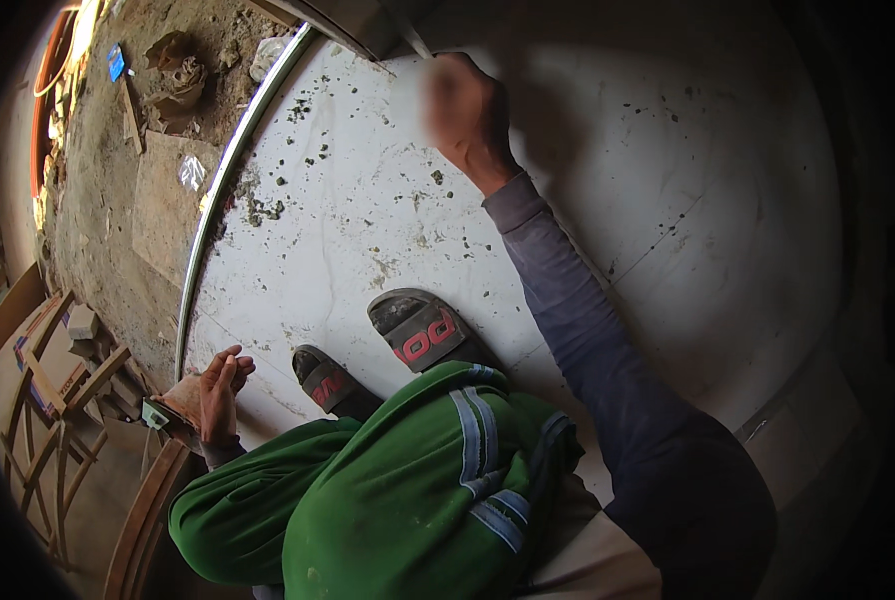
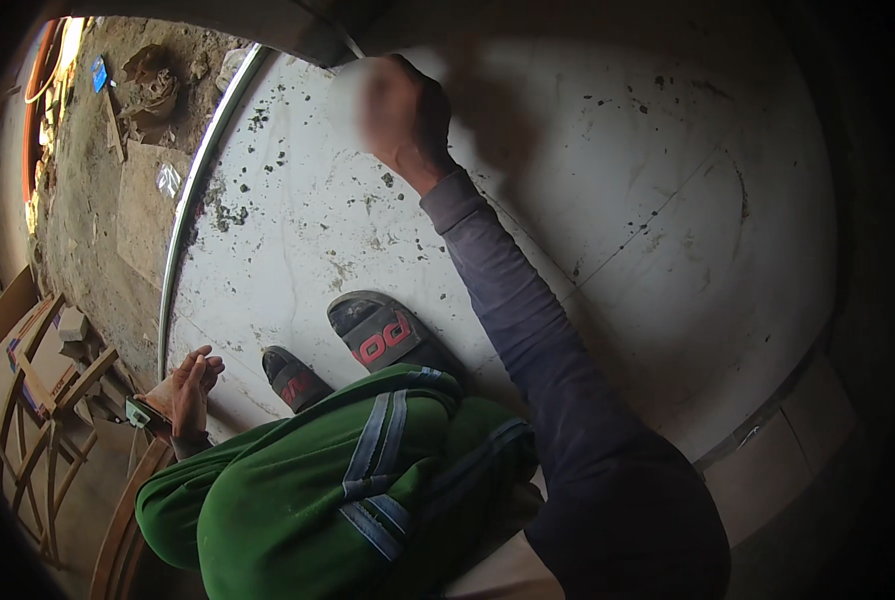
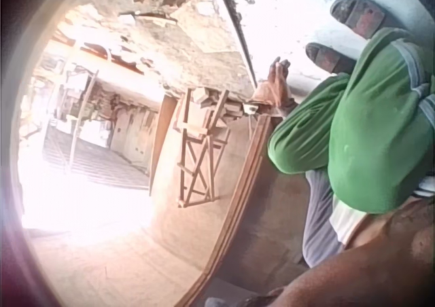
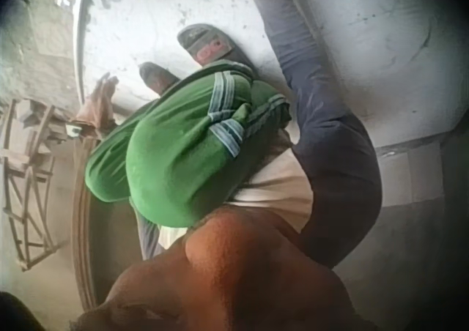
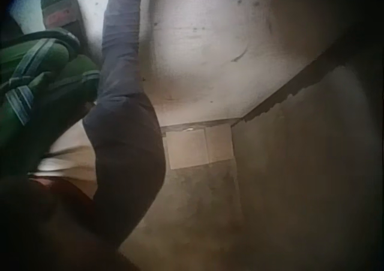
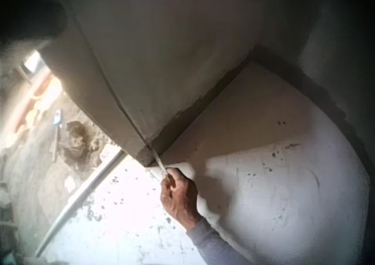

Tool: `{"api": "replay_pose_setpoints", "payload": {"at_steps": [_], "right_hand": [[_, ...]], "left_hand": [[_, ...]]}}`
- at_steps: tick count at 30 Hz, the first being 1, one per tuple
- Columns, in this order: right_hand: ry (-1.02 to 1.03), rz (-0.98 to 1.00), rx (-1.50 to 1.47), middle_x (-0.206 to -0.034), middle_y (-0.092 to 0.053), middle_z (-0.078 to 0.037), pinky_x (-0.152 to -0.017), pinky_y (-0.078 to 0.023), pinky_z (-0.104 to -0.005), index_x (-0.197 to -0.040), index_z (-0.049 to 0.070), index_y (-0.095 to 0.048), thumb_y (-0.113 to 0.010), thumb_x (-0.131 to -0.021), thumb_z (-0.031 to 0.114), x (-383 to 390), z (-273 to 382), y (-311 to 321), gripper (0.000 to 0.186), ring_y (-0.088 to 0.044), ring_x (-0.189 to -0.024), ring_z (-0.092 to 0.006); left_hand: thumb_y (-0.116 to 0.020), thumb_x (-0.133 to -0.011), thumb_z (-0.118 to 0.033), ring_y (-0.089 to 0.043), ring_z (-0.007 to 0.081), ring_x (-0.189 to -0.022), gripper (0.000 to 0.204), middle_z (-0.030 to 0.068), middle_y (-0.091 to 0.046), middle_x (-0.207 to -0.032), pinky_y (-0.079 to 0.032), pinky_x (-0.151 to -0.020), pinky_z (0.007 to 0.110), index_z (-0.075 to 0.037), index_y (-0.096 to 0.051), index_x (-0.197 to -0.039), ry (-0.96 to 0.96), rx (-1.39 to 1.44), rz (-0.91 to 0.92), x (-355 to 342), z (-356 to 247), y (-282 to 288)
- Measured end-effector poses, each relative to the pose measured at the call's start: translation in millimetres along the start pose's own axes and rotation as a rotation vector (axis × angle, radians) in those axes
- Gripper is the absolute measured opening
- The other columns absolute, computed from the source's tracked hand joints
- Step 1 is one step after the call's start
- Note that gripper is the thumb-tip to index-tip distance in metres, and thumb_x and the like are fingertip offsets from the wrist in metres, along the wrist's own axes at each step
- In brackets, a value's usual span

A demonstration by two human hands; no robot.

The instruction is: The person applies mortar from a bucket onto a plastic spreader using a small trowel and then smooths the mortar into a gap along a door frame and wall.

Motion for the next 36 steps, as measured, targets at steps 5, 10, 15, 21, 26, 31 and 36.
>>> {"api": "replay_pose_setpoints", "payload": {"at_steps": [5,10,15,21,26,31,36], "right_hand": [[-0.217,0.232,-0.266,-0.064,-0.060,-0.003,-0.060,-0.046,-0.0296,-0.094,-0.004,-0.070,-0.063,-0.095,0.019,4.0,28.6,31.6,0.024,-0.049,-0.059,-0.0095],[-0.506,0.509,-0.480,-0.078,-0.071,-0.008,-0.054,-0.046,-0.0269,-0.093,-0.001,-0.072,-0.062,-0.100,0.025,-8.6,22.5,42.4,0.028,-0.054,-0.060,-0.0082],[-0.482,0.590,-0.371,-0.091,-0.076,-0.016,-0.049,-0.044,-0.0273,-0.096,0.000,-0.072,-0.061,-0.099,0.029,-34.7,15.7,45.8,0.031,-0.055,-0.060,-0.0090],[-0.477,0.636,-0.401,-0.090,-0.076,-0.018,-0.047,-0.042,-0.0269,-0.096,0.000,-0.072,-0.064,-0.098,0.029,-45.0,24.0,45.2,0.030,-0.054,-0.058,-0.0092],[-0.468,0.637,-0.414,-0.088,-0.075,-0.018,-0.046,-0.042,-0.0266,-0.097,-0.001,-0.073,-0.065,-0.097,0.029,-47.5,33.1,47.5,0.031,-0.053,-0.054,-0.0092],[-0.498,0.576,-0.496,-0.088,-0.075,-0.019,-0.045,-0.041,-0.0264,-0.098,-0.001,-0.073,-0.067,-0.097,0.029,-37.9,32.5,57.2,0.031,-0.053,-0.052,-0.0093],[-0.512,0.631,-0.384,-0.088,-0.075,-0.018,-0.045,-0.042,-0.0264,-0.096,0.000,-0.073,-0.067,-0.096,0.030,-43.6,17.3,47.8,0.030,-0.054,-0.054,-0.0090]], "left_hand": [[-0.061,-0.110,-0.028,-0.071,0.0167,-0.103,0.037,0.0079,-0.075,-0.108,-0.053,-0.099,0.031,-0.002,-0.067,-0.135,-0.012,-0.003,-0.005,2.3,-4.0,0.1],[-0.061,-0.110,-0.029,-0.070,0.0169,-0.104,0.038,0.0080,-0.075,-0.109,-0.053,-0.099,0.031,-0.002,-0.067,-0.136,-0.024,0.029,0.019,-0.2,-4.2,0.8],[-0.062,-0.110,-0.030,-0.070,0.0175,-0.106,0.040,0.0080,-0.074,-0.109,-0.053,-0.101,0.032,0.000,-0.066,-0.137,-0.053,-0.005,0.031,2.0,-15.1,-9.6],[-0.061,-0.111,-0.029,-0.069,0.0174,-0.105,0.040,0.0070,-0.074,-0.108,-0.052,-0.102,0.033,0.000,-0.065,-0.137,-0.053,0.023,0.047,-3.5,-9.6,-5.5],[-0.061,-0.111,-0.029,-0.069,0.0178,-0.106,0.039,0.0069,-0.074,-0.108,-0.052,-0.103,0.033,0.000,-0.065,-0.137,-0.062,0.031,0.065,-6.1,-7.8,-4.1],[-0.061,-0.110,-0.032,-0.070,0.0176,-0.107,0.041,0.0070,-0.075,-0.109,-0.052,-0.104,0.034,-0.001,-0.066,-0.137,-0.091,0.016,0.073,-9.1,-5.9,0.4],[-0.061,-0.110,-0.032,-0.070,0.0172,-0.106,0.041,0.0071,-0.075,-0.109,-0.052,-0.104,0.034,-0.001,-0.066,-0.136,-0.119,0.022,0.086,-11.2,-11.0,-3.3]]}}
Point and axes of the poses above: each hand's wrist, its own x-axis away from the middle knuckle, its own y-axis out of the back of the hand, z = x × y, the point moved 1 cm from there along -x, towards the middle knuckle
